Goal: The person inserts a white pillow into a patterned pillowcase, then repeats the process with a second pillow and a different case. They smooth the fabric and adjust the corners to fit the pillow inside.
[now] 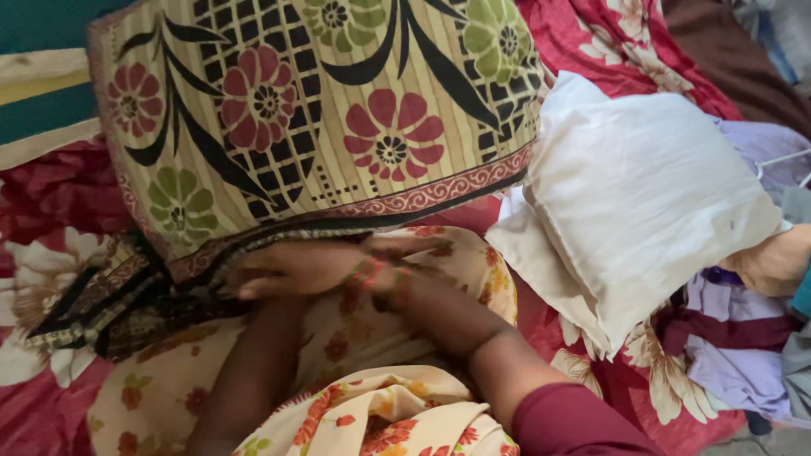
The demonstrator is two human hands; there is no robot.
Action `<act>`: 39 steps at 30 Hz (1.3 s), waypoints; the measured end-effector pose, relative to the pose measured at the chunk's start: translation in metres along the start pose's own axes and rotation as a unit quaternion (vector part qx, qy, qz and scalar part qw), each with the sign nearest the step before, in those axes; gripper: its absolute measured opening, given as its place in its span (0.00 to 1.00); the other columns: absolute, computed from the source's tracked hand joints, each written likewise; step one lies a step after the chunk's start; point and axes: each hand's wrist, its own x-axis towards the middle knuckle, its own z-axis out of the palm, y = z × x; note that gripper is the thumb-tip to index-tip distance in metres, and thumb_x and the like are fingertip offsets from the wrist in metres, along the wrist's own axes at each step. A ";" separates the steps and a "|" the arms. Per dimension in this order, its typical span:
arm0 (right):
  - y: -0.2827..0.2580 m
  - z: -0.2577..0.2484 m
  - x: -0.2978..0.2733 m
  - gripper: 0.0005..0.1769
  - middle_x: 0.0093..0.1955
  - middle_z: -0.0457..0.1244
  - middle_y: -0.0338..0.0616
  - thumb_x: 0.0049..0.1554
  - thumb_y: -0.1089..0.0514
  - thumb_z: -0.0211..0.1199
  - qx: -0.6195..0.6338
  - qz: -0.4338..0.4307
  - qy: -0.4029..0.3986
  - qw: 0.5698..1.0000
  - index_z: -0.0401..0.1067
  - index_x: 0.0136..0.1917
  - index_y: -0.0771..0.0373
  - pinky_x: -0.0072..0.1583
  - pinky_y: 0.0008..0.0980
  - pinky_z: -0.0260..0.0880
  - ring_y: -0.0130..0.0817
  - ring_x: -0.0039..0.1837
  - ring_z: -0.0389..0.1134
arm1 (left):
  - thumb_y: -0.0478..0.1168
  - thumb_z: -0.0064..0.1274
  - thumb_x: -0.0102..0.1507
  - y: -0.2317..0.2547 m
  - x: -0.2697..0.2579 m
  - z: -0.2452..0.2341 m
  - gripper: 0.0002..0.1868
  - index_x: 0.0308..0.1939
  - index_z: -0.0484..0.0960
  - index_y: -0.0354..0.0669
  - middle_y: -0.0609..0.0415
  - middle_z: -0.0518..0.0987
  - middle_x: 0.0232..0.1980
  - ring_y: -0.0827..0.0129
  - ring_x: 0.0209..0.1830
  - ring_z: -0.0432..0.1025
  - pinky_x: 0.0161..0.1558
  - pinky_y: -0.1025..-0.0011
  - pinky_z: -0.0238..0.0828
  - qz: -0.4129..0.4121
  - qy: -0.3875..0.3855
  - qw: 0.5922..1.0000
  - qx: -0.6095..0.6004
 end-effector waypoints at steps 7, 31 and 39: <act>-0.063 -0.100 -0.122 0.12 0.56 0.67 0.40 0.73 0.53 0.55 -0.134 -0.014 0.669 0.731 0.71 0.59 0.64 0.62 0.33 0.71 0.33 0.58 0.69 | 0.54 0.52 0.72 0.020 -0.012 -0.017 0.19 0.60 0.76 0.48 0.57 0.78 0.56 0.67 0.54 0.71 0.57 0.60 0.66 0.117 0.004 0.989 -0.090; 0.062 -0.104 -0.178 0.46 0.79 0.59 0.47 0.57 0.38 0.64 0.368 -0.252 0.410 0.796 0.57 0.80 0.61 0.78 0.48 0.62 0.44 0.78 0.63 | 0.34 0.58 0.63 0.121 0.001 0.041 0.16 0.55 0.83 0.43 0.56 0.82 0.56 0.64 0.61 0.74 0.67 0.62 0.67 0.300 -0.057 0.951 -0.042; 0.070 -0.078 -0.068 0.33 0.67 0.65 0.56 0.66 0.60 0.63 0.353 -0.020 0.373 0.858 0.58 0.78 0.74 0.64 0.51 0.72 0.48 0.64 0.69 | 0.46 0.58 0.65 0.229 -0.050 -0.065 0.29 0.68 0.69 0.43 0.50 0.74 0.67 0.60 0.61 0.70 0.65 0.57 0.68 0.457 0.184 0.870 0.017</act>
